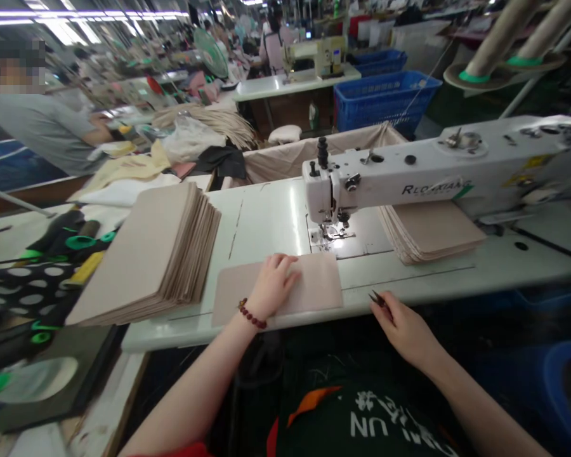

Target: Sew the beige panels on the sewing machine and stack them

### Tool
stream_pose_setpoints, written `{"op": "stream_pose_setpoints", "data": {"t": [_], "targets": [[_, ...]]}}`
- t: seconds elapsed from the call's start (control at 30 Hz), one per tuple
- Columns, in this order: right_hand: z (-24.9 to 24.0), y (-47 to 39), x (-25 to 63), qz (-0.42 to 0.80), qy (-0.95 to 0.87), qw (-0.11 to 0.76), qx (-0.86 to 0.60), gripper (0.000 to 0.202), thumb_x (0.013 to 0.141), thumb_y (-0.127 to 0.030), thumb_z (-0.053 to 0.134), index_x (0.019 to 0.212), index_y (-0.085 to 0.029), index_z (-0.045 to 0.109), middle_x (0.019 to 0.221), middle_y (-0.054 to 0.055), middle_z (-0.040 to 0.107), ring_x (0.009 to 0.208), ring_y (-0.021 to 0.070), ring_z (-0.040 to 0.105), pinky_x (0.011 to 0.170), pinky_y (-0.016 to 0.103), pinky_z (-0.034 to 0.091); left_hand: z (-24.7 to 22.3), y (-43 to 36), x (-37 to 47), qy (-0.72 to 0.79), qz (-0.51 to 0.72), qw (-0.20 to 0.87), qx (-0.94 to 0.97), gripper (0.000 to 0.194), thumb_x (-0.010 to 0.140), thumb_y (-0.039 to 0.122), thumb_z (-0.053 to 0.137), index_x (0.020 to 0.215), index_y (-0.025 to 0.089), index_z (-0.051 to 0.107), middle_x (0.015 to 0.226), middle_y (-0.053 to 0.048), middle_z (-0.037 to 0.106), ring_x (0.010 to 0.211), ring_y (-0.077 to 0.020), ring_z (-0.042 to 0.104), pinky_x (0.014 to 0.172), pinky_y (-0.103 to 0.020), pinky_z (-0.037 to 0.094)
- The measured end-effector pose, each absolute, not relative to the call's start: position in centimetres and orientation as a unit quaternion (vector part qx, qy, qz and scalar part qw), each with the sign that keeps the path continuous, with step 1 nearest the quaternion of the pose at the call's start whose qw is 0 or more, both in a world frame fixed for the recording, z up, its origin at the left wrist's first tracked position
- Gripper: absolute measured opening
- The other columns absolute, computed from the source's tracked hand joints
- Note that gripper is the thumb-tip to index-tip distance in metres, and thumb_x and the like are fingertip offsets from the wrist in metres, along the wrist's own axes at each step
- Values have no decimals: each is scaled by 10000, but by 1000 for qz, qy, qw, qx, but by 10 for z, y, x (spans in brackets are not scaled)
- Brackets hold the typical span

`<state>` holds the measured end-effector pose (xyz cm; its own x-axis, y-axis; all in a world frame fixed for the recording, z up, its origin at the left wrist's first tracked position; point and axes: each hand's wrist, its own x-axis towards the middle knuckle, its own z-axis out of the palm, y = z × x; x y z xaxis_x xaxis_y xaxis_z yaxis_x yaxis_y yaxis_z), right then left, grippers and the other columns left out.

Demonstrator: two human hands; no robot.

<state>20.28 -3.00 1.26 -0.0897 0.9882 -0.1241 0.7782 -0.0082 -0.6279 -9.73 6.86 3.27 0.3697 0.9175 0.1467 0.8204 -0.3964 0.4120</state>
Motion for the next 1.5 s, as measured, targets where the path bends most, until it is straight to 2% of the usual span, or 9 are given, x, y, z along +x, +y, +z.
{"op": "stream_pose_setpoints", "data": {"t": [0.13,0.23,0.33,0.47,0.57,1.1,1.27,1.37,1.5], "targets": [[1,-42,199,306,-657,189,-663,253,974,-476,412,975,-244,513,808,18,667,747,213,653,635,292,417,32,31,-52,423,175,273,846,511,839,361,713,1291,254,499,1221,-81,517,1174,-266,507,1030,-419,444],[-2,-48,193,317,-662,185,-654,230,980,-448,417,953,-240,511,784,12,662,718,203,646,628,287,406,37,13,-47,416,158,307,841,678,794,203,738,1387,290,421,1296,-77,472,1240,-266,462,1077,-423,415],[-3,-51,185,324,-677,172,-639,208,986,-413,420,927,-233,507,737,1,648,666,191,634,603,281,383,40,5,-56,440,160,301,831,605,825,97,642,1363,289,441,1283,-74,478,1231,-251,468,1084,-423,401],[-3,-51,167,314,-703,151,-619,221,997,-395,407,911,-219,510,724,10,657,651,189,641,578,275,358,30,-2,-55,482,159,266,820,340,836,293,719,1129,238,557,1108,-65,555,1065,-271,534,943,-442,468],[-3,-48,152,303,-723,124,-608,239,1005,-389,392,927,-204,522,753,36,685,664,199,663,565,273,352,18,-6,-47,500,164,241,816,67,930,273,600,926,214,569,956,-50,581,942,-244,555,845,-402,478],[-3,-37,134,247,-740,84,-620,315,1031,-369,317,893,-204,547,731,49,698,644,201,667,539,281,322,25,-8,-53,492,191,322,786,138,954,299,568,863,203,606,872,-36,614,859,-207,559,804,-350,455],[3,-29,154,219,-740,146,-619,281,1018,-412,346,953,-222,542,779,28,679,692,199,653,574,283,376,33,-10,-104,415,171,347,824,384,1002,334,450,677,198,604,756,-46,598,843,-197,567,829,-344,460],[7,-20,157,187,-766,180,-588,308,977,-467,437,1107,-220,565,1045,80,681,805,205,658,640,291,441,26,-7,-134,524,200,211,801,248,951,421,545,1055,224,654,1186,-98,618,1172,-269,529,1005,-436,419],[5,-8,150,175,-824,154,-517,426,932,-381,545,1339,-260,515,1405,88,549,917,229,676,700,322,498,11,-8,-148,538,129,96,827,834,804,505,725,1503,266,336,1575,-116,294,1464,-356,213,1173,-567,191]]}}
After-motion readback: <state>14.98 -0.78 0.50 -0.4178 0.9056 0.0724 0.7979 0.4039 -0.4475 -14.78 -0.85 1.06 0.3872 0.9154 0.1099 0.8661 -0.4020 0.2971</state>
